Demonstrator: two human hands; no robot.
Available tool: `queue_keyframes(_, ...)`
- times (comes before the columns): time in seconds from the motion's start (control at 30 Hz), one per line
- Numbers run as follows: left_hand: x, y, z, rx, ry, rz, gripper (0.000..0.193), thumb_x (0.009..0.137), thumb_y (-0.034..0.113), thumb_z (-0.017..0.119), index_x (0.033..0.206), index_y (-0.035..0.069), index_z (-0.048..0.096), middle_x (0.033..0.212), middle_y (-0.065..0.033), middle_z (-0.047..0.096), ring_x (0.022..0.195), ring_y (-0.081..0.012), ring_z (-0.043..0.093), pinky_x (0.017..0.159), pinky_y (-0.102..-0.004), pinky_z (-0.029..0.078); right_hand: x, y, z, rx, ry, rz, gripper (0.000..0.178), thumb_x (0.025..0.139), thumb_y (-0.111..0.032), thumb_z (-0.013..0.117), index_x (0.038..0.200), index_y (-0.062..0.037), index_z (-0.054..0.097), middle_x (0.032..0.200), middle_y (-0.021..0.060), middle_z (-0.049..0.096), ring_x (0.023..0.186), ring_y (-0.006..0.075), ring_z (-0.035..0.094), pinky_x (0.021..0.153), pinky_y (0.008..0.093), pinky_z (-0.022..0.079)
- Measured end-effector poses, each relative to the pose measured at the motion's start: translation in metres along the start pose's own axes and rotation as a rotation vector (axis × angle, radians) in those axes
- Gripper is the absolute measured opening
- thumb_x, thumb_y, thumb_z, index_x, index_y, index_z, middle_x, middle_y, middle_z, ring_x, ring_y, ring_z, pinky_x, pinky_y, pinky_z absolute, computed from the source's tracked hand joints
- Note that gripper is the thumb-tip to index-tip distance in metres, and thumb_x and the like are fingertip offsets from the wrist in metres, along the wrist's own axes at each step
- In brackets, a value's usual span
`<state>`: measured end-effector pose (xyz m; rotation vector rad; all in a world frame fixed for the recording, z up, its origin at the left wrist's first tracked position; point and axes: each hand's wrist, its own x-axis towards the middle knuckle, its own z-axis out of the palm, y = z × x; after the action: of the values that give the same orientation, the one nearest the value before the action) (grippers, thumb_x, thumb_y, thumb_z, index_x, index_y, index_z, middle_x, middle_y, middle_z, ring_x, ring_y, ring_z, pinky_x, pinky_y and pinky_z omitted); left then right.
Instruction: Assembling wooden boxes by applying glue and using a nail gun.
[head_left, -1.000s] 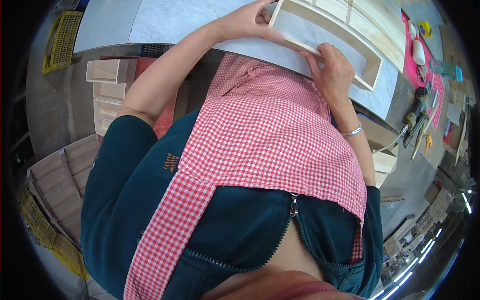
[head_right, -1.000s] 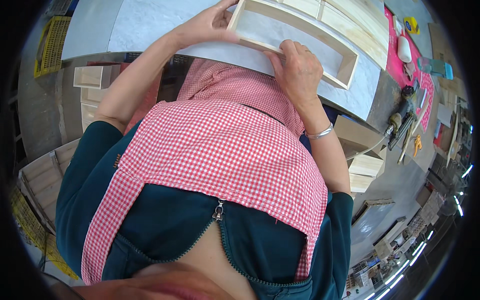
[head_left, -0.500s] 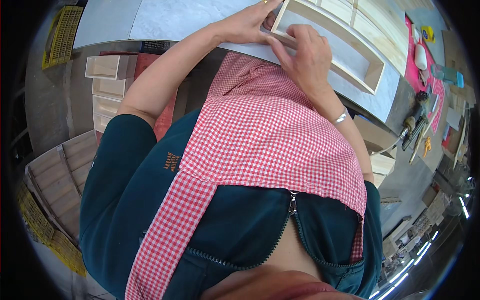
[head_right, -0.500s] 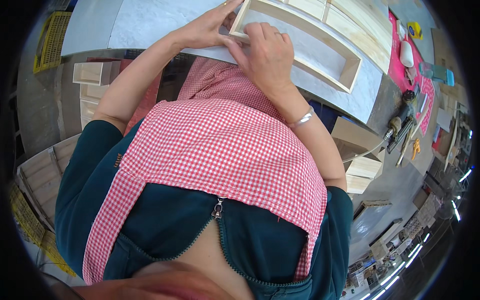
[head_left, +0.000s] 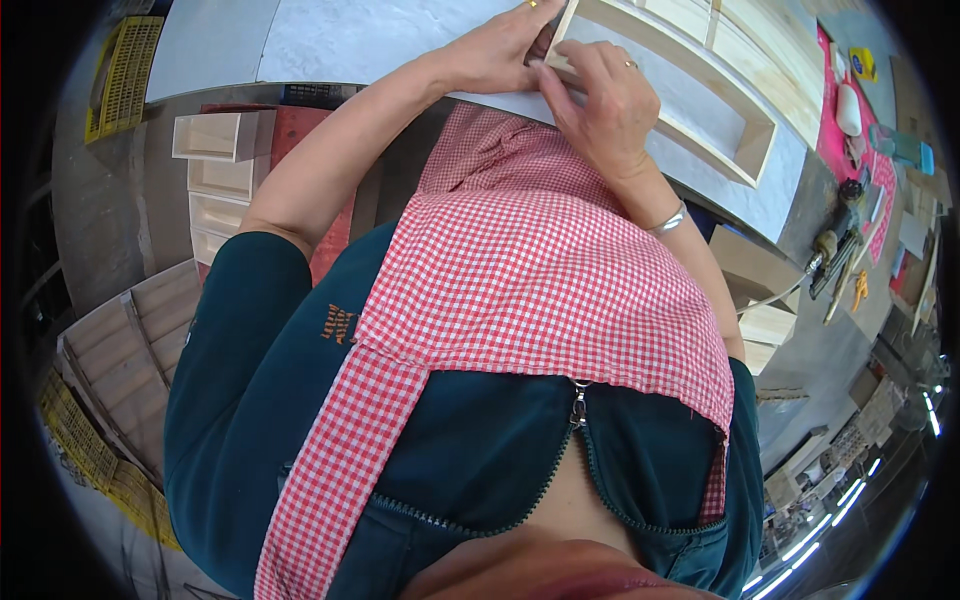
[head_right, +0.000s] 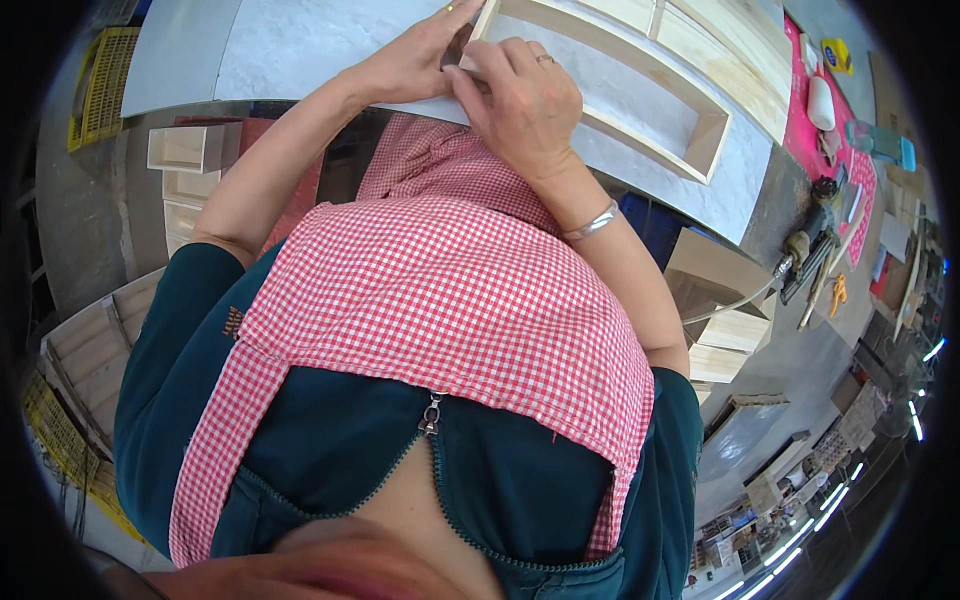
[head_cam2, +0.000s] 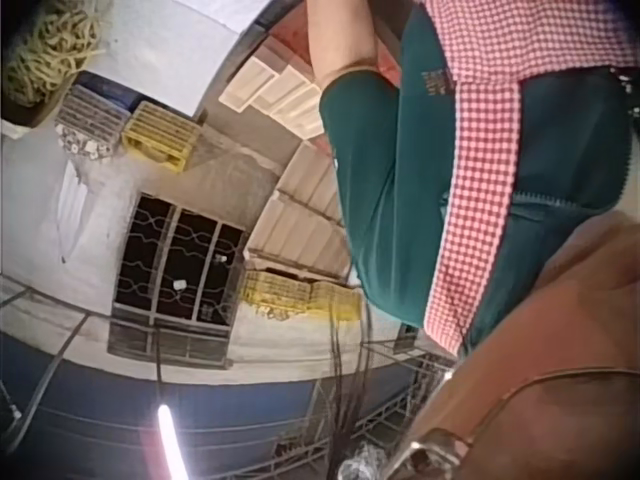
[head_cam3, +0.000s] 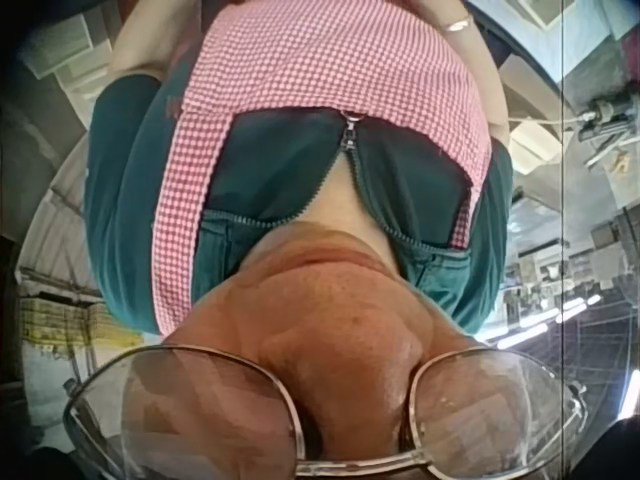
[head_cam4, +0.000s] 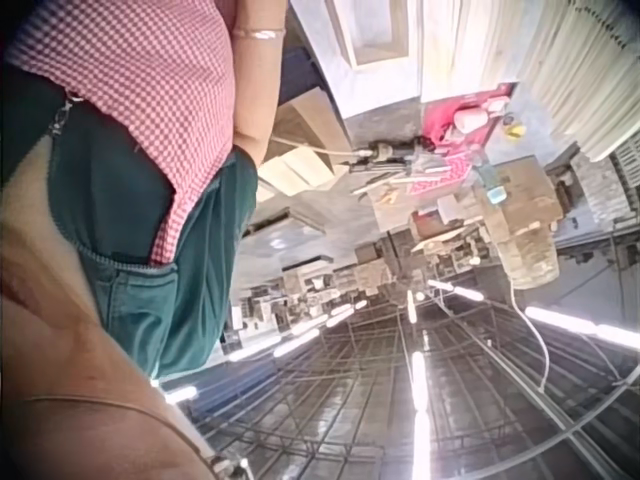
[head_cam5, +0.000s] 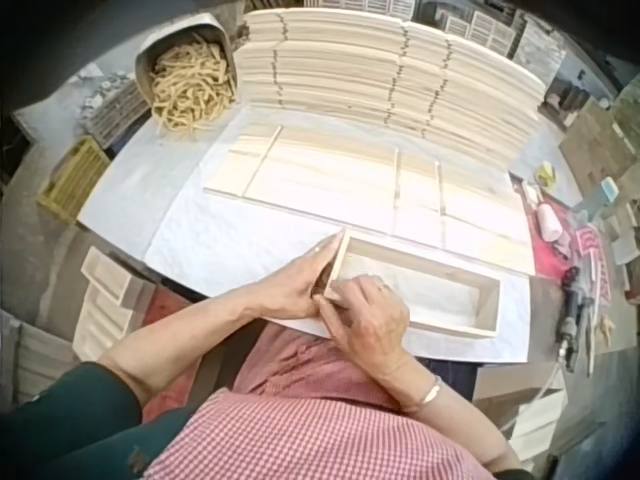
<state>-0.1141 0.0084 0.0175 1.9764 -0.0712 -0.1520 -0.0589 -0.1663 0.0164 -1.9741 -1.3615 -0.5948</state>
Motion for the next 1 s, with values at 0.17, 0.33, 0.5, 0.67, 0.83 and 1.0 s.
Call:
queue_keyframes(0.17, 0.003, -0.006, 0.002, 0.054, 0.038, 0.165, 0.107, 0.08, 0.023, 0.072, 0.156, -0.006, 0.003, 0.16, -0.0351, 0.01, 0.149, -0.0453, 0.016, 0.123, -0.045, 0.018, -0.006, 0.009, -0.008, -0.026, -0.046, -0.11, 0.01, 0.081, -0.017, 0.07, 0.09, -0.0176, 0.067, 0.083, -0.0028, 0.055, 0.066, 0.0131, 0.051, 0.055, 0.0252, 0.041)
queue_keyframes(0.33, -0.003, -0.008, 0.006, 0.274, 0.231, 0.307, 0.089, 0.078, 0.006, 0.069, 0.157, 0.01, 0.028, 0.152, -0.0159, 0.044, 0.124, -0.0303, 0.054, 0.098, -0.0346, 0.049, -0.004, 0.007, -0.007, -0.037, -0.076, -0.13, 0.014, 0.08, -0.014, 0.065, 0.093, -0.0173, 0.067, 0.084, -0.0027, 0.055, 0.07, 0.0145, 0.052, 0.06, 0.0267, 0.045)
queue_keyframes(0.5, -0.002, -0.028, 0.005, 0.125, 0.282, 0.342, 0.083, 0.079, 0.01, 0.074, 0.153, 0.005, 0.037, 0.113, -0.0144, 0.066, 0.076, -0.019, 0.057, 0.07, -0.031, 0.052, -0.001, 0.001, -0.014, -0.041, -0.111, -0.084, 0.019, 0.079, -0.007, 0.07, 0.097, -0.0137, 0.073, 0.086, -0.001, 0.058, 0.069, 0.0151, 0.052, 0.059, 0.0267, 0.045)
queue_keyframes(0.67, 0.004, -0.018, 0.0, -0.024, 0.143, 0.188, 0.098, 0.074, 0.016, 0.084, 0.156, 0.004, 0.031, 0.111, -0.0172, 0.067, 0.076, -0.0203, 0.059, 0.071, -0.0311, 0.054, 0.001, 0.012, -0.037, 0.217, -0.061, 0.044, 0.022, 0.083, -0.011, 0.073, 0.104, -0.0129, 0.071, 0.096, 0.0032, 0.061, 0.077, 0.0179, 0.058, 0.066, 0.0288, 0.048)
queue_keyframes(0.83, -0.003, 0.021, 0.002, -0.013, 0.145, -0.077, 0.096, 0.072, 0.017, 0.085, 0.153, 0.002, 0.036, 0.11, -0.0206, 0.067, 0.088, -0.0218, 0.062, 0.078, -0.0309, 0.055, -0.047, 0.17, -0.171, -0.377, 0.134, 0.393, 0.037, 0.079, -0.012, 0.074, 0.114, -0.0032, 0.067, 0.106, 0.0155, 0.069, 0.09, 0.0292, 0.066, 0.083, 0.0371, 0.053)
queue_keyframes(1.0, 0.019, 0.043, 0.01, -0.273, 0.066, -0.129, 0.085, 0.068, 0.021, 0.086, 0.14, -0.007, 0.049, 0.108, -0.0221, 0.066, 0.099, -0.0298, 0.065, 0.08, -0.0333, 0.057, -0.187, 0.328, -0.315, -1.118, -0.233, 1.025, 0.06, 0.089, -0.053, 0.061, 0.097, 0.0063, 0.065, 0.095, 0.0278, 0.068, 0.088, 0.0424, 0.068, 0.08, 0.0468, 0.055)
